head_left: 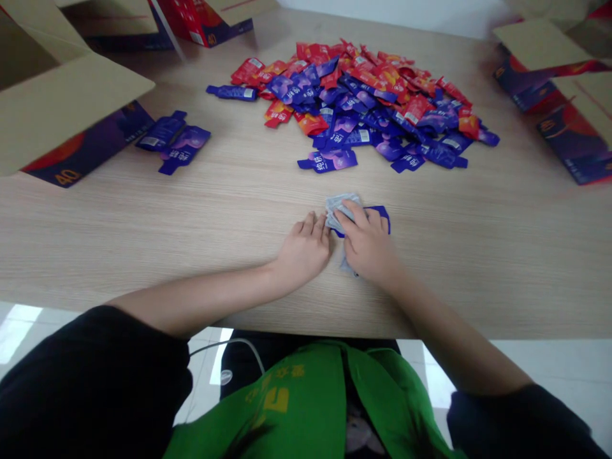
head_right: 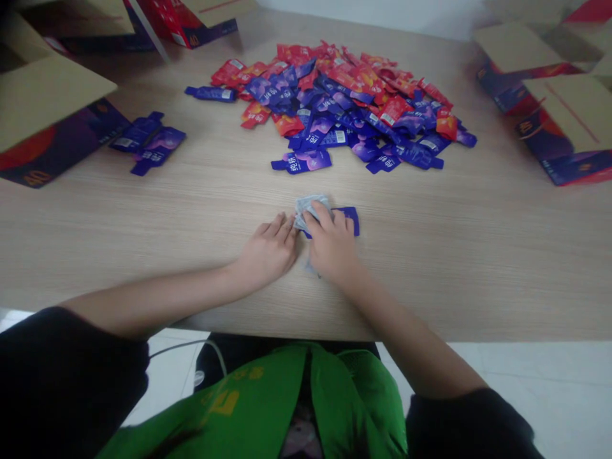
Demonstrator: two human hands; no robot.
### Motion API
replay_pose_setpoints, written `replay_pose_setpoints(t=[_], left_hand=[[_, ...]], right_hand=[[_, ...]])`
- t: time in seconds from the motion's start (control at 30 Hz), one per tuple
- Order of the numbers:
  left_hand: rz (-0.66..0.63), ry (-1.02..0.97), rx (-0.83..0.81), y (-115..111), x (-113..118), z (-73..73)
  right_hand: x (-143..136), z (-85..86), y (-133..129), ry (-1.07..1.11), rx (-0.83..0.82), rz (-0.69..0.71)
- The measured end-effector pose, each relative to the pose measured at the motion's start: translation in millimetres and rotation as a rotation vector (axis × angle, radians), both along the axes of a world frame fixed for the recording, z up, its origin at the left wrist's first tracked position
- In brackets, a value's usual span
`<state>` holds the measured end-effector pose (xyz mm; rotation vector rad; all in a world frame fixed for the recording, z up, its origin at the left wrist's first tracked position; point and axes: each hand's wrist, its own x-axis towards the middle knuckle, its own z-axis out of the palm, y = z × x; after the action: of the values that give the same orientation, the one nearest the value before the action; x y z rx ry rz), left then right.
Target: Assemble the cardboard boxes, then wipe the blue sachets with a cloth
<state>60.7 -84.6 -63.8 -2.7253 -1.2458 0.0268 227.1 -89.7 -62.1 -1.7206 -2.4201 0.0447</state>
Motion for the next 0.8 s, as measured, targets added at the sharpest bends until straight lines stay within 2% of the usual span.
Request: replay_pose_setpoints(t=[0.2,0.33,0.5,0.57,0.67,0.8], left_hand=[[-0.01,0.0,-0.006,0,-1,-1.1],[-0.011,0.0,-0.006,1,0,-1.8],[0.003,0.02,-0.017,0,1,-1.1],[0.004,0.013,-0.009,-1,1,-2.4],[-0.003,-0.007,0.013,-1,0,-4.3],[-0.009,-0.014,0.011,0,0,-2.2]], right_hand=[[43,-7.4,-18,0.045,0.083,-0.121],[71,-12.5,-23,0.058,0.065,-0.169],[95,-1.4,-9,0.112,-0.033,-0.185],[89,7.3,-3,0.193,-0.018,-0.171],[57,14.4,1,0.28,0.077,-0.075],[9,6.1,0,0.222,0.053,0.08]])
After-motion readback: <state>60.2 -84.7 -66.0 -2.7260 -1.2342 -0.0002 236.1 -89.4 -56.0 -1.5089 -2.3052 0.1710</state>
